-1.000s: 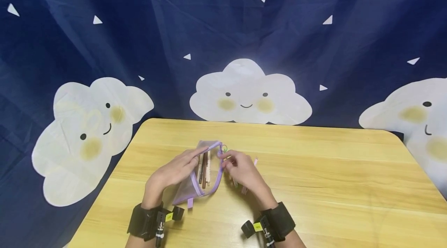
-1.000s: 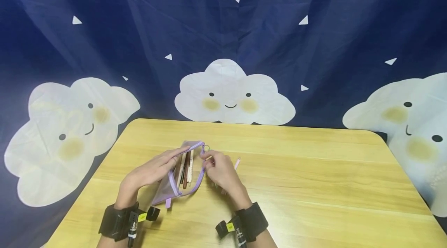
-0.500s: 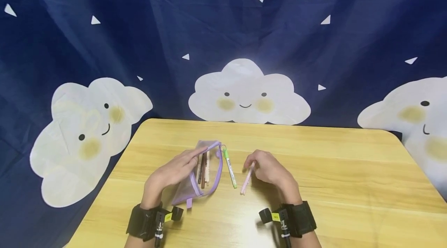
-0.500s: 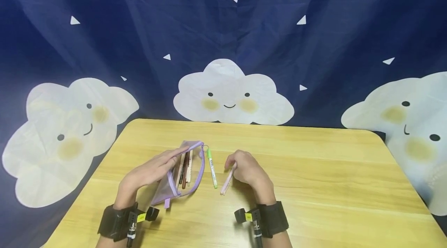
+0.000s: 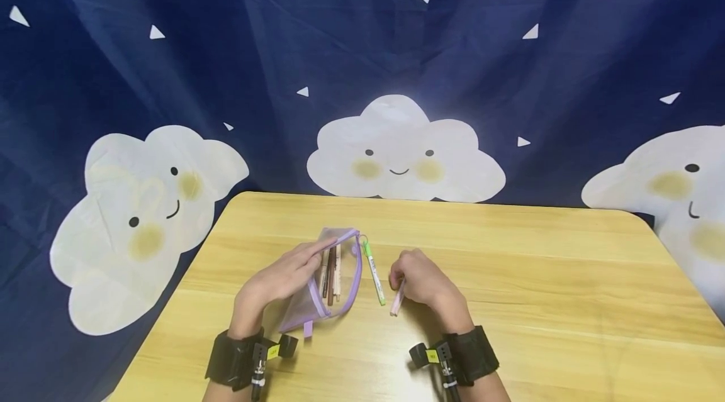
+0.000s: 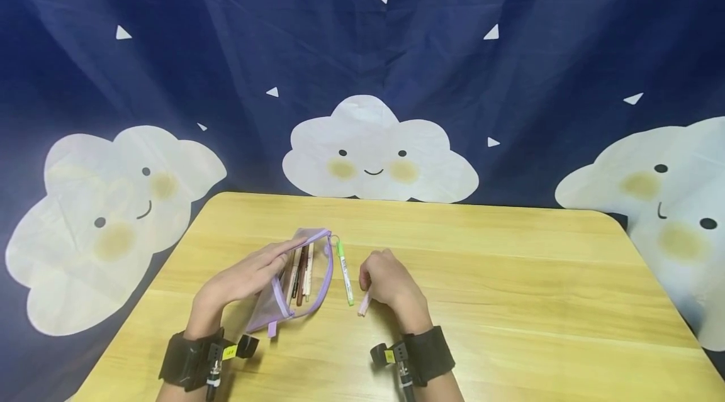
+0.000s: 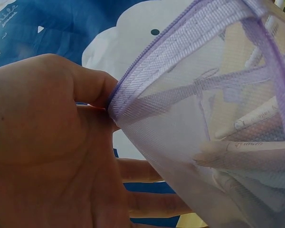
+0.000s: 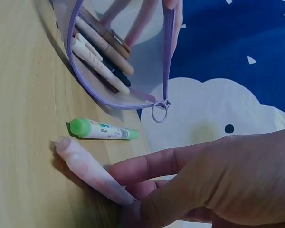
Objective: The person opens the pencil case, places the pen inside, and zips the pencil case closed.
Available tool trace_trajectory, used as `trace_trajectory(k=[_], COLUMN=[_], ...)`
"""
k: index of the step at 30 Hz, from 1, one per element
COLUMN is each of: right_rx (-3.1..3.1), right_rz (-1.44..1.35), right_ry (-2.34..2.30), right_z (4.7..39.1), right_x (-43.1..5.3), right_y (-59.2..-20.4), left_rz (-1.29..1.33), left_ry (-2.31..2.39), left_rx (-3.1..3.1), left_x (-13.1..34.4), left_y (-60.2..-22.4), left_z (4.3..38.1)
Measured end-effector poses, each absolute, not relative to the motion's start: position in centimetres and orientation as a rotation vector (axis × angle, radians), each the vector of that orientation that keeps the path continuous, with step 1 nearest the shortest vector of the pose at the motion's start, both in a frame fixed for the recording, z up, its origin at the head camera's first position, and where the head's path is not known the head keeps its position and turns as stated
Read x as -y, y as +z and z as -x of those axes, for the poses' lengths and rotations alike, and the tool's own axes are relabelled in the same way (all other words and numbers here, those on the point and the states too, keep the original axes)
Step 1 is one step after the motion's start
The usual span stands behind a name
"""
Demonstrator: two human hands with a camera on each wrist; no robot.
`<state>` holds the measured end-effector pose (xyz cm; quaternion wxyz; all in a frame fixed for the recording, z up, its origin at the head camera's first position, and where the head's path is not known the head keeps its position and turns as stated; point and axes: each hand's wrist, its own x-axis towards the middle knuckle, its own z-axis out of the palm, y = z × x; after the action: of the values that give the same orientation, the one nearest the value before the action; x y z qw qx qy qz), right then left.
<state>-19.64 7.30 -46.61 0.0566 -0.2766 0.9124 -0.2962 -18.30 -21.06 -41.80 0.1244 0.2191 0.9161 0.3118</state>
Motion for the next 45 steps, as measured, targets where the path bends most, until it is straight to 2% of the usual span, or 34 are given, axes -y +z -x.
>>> trace_trajectory(k=[18,25,33,45], right_rx=[-2.737,-2.68,-2.708,-2.732], right_rz=[0.808,0.786,0.58,0.579], right_ry=[-0.751,-0.889,-0.963,-0.996], right_z=[19.3,19.6,19.4,19.3], right_x=[-7.7,-8.7,-9.8,-9.3], right_y=[-45.9,-45.0,-43.8,-43.7], left_rz=[-0.7,-0.716,-0.744,-0.687], left_ry=[0.904,0.908,0.899,0.904], left_rx=[-2.684,-2.681,-2.682,-2.676], left_x=[21.0,21.0,21.0,21.0], left_y=[-41.7,-41.7,-41.8,-41.6], left_z=[18.1,18.2,18.4,18.2])
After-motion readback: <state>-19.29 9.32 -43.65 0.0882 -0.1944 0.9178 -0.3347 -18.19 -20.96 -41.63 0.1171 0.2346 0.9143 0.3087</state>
